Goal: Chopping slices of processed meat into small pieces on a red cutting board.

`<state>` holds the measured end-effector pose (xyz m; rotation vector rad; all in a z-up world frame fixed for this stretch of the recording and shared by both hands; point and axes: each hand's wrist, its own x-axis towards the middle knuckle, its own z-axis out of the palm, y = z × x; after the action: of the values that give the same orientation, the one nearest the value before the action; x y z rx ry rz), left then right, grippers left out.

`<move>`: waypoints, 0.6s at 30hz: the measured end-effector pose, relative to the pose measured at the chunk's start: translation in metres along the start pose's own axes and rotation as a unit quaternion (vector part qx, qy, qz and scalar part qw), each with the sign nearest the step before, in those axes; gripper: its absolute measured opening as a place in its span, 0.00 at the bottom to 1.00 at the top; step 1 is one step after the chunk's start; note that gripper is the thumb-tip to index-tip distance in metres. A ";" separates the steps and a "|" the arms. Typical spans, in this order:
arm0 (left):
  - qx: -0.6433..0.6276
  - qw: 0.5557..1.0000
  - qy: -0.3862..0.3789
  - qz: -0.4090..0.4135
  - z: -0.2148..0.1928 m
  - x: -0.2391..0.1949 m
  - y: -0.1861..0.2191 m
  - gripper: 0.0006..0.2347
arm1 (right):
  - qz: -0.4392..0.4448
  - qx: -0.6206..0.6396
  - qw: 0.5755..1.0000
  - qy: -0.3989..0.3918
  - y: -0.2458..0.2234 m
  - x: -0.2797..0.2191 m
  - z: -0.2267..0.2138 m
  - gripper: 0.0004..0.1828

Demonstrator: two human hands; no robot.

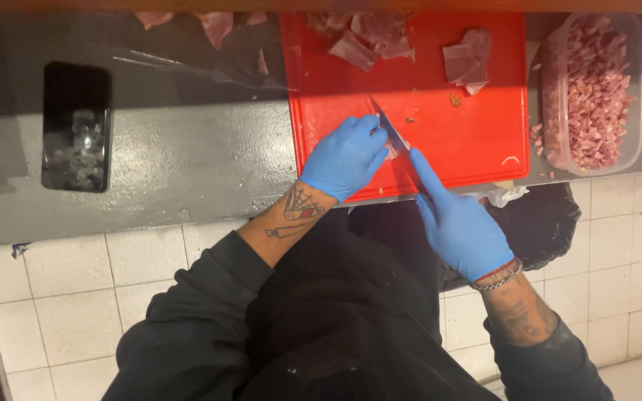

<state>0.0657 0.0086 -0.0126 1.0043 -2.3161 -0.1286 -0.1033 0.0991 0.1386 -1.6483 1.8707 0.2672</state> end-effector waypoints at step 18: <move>-0.056 0.998 0.009 -0.025 -0.014 -0.006 0.003 0.04 | 0.005 -0.044 0.998 0.032 -0.006 -0.001 0.021 0.38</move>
<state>0.0748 0.0167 -0.0033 1.0033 -2.2407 -0.2665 -0.0911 0.1101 0.1244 -1.7257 1.9402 0.3078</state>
